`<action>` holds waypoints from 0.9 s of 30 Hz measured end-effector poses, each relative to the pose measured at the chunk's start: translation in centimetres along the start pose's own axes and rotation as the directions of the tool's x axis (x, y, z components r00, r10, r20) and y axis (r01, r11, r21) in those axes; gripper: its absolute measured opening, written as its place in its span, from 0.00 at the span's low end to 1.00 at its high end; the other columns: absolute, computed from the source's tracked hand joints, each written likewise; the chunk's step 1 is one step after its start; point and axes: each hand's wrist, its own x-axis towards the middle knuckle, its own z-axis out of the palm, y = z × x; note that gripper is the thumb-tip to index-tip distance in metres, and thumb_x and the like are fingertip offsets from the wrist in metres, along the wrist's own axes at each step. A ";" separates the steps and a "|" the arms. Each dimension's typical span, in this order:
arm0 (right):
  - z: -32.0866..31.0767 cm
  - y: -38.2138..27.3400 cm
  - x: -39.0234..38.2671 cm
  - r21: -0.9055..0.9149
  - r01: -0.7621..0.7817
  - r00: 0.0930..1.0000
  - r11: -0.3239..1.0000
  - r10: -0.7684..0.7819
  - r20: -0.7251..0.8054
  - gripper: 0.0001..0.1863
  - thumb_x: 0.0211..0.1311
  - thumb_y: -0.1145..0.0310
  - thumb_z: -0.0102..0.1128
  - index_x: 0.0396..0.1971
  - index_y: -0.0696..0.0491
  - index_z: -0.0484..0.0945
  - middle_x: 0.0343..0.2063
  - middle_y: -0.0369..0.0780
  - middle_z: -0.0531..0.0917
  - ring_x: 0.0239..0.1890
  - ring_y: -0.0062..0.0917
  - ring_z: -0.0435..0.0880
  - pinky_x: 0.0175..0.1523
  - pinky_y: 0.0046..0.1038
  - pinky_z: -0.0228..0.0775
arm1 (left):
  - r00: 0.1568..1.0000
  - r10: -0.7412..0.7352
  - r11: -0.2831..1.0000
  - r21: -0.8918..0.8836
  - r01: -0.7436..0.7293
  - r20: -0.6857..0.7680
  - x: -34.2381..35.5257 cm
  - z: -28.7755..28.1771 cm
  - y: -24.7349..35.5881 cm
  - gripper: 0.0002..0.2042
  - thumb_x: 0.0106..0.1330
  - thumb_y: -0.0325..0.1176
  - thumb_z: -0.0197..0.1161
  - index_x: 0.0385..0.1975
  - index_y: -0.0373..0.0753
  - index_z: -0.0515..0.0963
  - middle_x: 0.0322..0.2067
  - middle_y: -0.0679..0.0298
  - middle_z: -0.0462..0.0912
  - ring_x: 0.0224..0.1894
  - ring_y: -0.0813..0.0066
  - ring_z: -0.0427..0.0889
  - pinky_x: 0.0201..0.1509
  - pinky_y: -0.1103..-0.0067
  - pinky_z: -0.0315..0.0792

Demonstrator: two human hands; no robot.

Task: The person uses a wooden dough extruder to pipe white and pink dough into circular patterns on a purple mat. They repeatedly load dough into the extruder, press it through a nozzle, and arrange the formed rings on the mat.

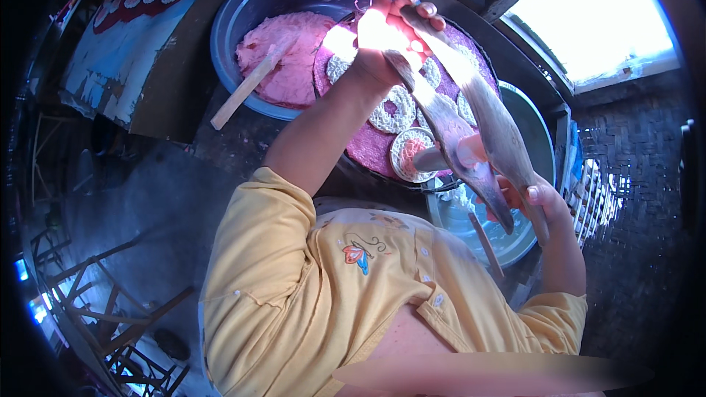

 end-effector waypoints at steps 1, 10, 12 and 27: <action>0.2 -0.2 -0.2 -0.007 -0.017 0.999 1.000 0.017 -0.039 0.46 0.37 0.49 0.67 0.55 0.65 0.63 0.40 0.47 0.77 0.39 0.28 0.79 0.41 0.28 0.75 | 1.000 0.018 1.000 0.002 -0.018 0.004 -0.1 0.1 -0.2 0.26 0.63 0.62 0.43 0.28 0.43 0.75 0.31 0.61 0.75 0.44 0.57 0.74 0.42 0.67 0.73; 0.1 -1.5 1.2 -0.165 0.136 0.989 0.977 -0.144 -0.040 0.43 0.48 0.43 0.61 0.52 0.65 0.65 0.42 0.46 0.75 0.41 0.26 0.77 0.49 0.26 0.67 | 0.998 0.036 0.995 0.086 -0.041 0.056 4.3 2.4 3.2 0.28 0.60 0.66 0.44 0.33 0.43 0.72 0.27 0.62 0.73 0.36 0.64 0.72 0.41 0.70 0.69; 0.1 -1.8 2.4 -0.119 0.117 0.992 0.986 -0.122 -0.037 0.41 0.50 0.43 0.60 0.52 0.64 0.65 0.41 0.46 0.75 0.41 0.26 0.77 0.48 0.26 0.68 | 0.995 0.081 0.983 0.168 -0.070 -0.059 5.2 2.2 4.6 0.27 0.61 0.65 0.42 0.22 0.44 0.70 0.20 0.64 0.70 0.29 0.66 0.72 0.32 0.74 0.69; -0.7 -4.7 6.7 -0.230 -0.024 1.000 0.973 0.028 0.014 0.40 0.47 0.44 0.62 0.51 0.63 0.67 0.39 0.46 0.77 0.38 0.25 0.79 0.41 0.23 0.73 | 0.994 0.112 0.981 0.163 -0.109 -0.012 1.6 -2.4 9.0 0.21 0.63 0.58 0.48 0.25 0.45 0.74 0.27 0.66 0.75 0.34 0.68 0.75 0.23 0.81 0.70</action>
